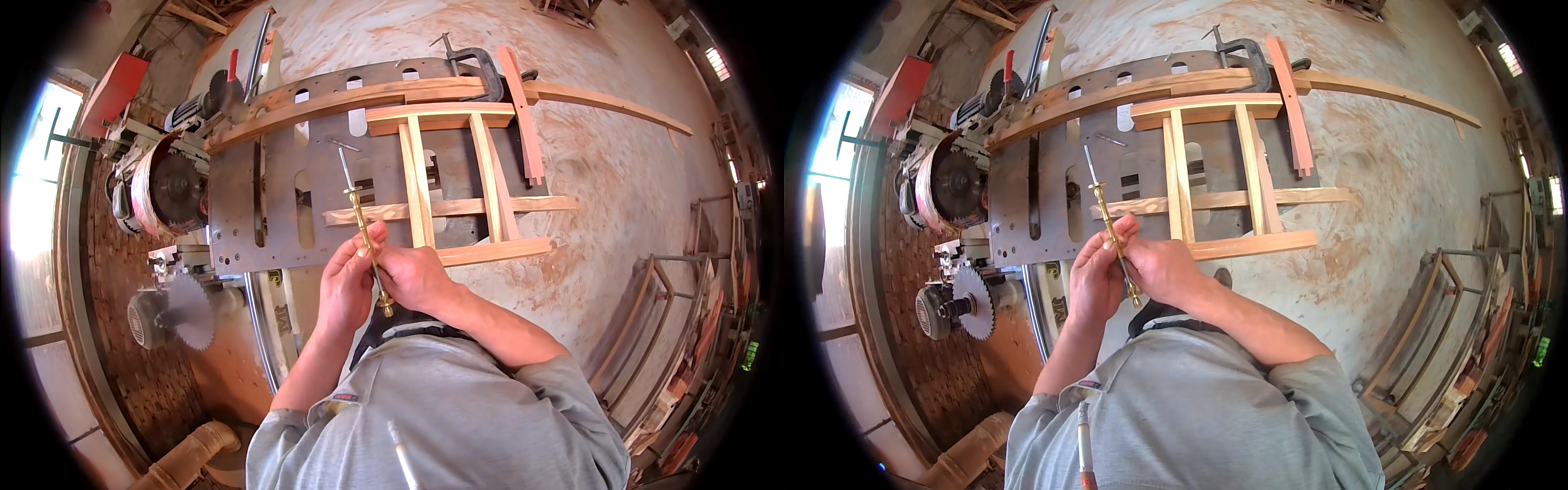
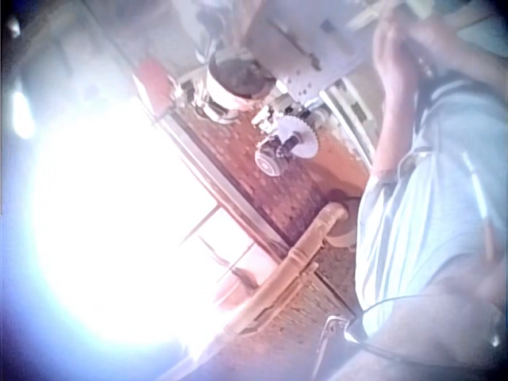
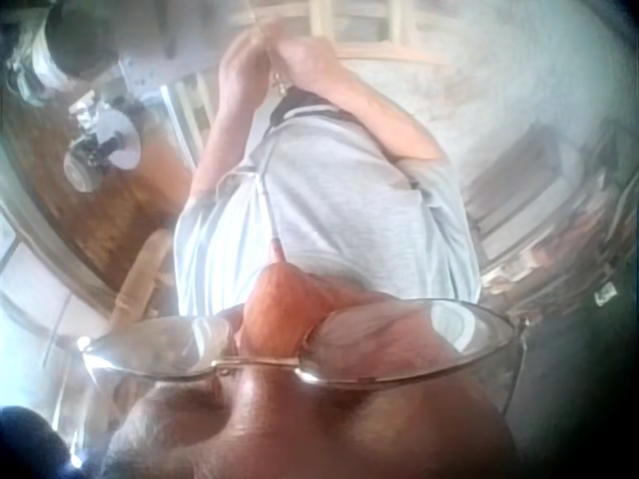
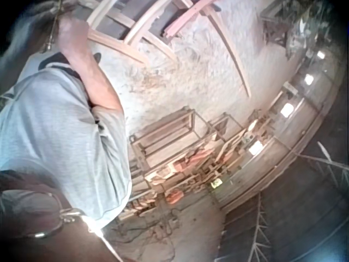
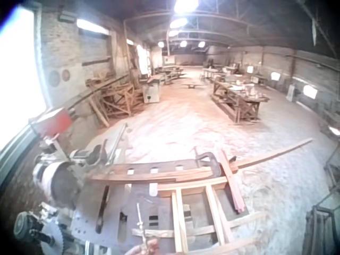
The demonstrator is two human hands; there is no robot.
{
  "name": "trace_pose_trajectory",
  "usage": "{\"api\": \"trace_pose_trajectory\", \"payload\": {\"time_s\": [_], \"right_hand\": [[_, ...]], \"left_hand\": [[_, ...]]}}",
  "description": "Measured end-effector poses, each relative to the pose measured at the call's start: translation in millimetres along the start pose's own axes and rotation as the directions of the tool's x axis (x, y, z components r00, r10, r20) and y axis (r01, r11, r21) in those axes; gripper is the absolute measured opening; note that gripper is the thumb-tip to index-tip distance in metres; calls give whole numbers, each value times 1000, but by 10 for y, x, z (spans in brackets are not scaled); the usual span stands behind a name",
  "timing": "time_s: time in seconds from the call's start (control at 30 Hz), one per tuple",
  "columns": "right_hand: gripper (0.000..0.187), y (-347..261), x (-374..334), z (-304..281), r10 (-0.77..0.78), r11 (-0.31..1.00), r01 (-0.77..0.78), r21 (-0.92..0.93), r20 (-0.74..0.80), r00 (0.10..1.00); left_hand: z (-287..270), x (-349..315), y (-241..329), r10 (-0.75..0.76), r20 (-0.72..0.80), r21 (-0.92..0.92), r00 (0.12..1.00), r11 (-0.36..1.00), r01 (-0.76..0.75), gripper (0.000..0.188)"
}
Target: The person assembles a wooden chair frame in a workshop. They use a brass tool to align dowels and a hammer to secure wooden pieces together. The person moves the partially assembled frame to a workbench and continues joining components.
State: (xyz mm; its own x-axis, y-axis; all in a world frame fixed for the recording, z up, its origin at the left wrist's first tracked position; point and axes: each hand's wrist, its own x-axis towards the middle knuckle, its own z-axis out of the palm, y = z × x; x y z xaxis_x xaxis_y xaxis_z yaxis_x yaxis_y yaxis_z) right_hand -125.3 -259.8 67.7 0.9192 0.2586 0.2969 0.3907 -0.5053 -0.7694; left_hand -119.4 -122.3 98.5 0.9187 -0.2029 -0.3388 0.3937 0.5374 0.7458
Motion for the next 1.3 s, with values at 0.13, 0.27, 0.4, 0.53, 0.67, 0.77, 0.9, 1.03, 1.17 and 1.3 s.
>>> {"api": "trace_pose_trajectory", "payload": {"time_s": [0.13,0.27,0.4,0.53,0.67,0.77,0.9,1.03,1.17,1.3], "right_hand": [[13,5,-185,-52,264,876,-276,395,85,961],[11,113,-348,-301,494,272,-532,802,358,792],[12,331,-377,-598,493,75,-432,899,343,800],[15,432,-349,-762,491,59,-380,923,305,816],[16,411,-335,-792,494,8,-384,923,330,805],[16,481,-358,-731,472,-33,-372,928,343,812],[16,545,-394,-697,453,-33,-385,922,357,817],[16,564,-418,-751,458,-12,-410,912,369,809],[17,577,-438,-809,446,73,-463,883,387,807],[18,581,-436,-852,394,172,-500,849,406,824]], "left_hand": [[30,-111,-91,29,-10,113,1000,993,-28,26],[-69,-182,-171,36,-26,348,999,937,-25,25],[-115,-344,-168,-39,-91,479,995,874,78,17],[-153,-481,-214,-88,-119,604,989,784,142,16],[-170,-589,-202,-171,-114,676,979,709,203,15],[-199,-623,-209,-192,-104,743,976,638,205,15],[-128,-683,-94,-195,-90,797,977,574,188,14],[-81,-703,-30,-209,-82,821,975,540,185,14],[-59,-696,-25,-226,-80,834,971,519,189,14],[-45,-688,-37,-242,-88,841,966,502,202,14]]}}
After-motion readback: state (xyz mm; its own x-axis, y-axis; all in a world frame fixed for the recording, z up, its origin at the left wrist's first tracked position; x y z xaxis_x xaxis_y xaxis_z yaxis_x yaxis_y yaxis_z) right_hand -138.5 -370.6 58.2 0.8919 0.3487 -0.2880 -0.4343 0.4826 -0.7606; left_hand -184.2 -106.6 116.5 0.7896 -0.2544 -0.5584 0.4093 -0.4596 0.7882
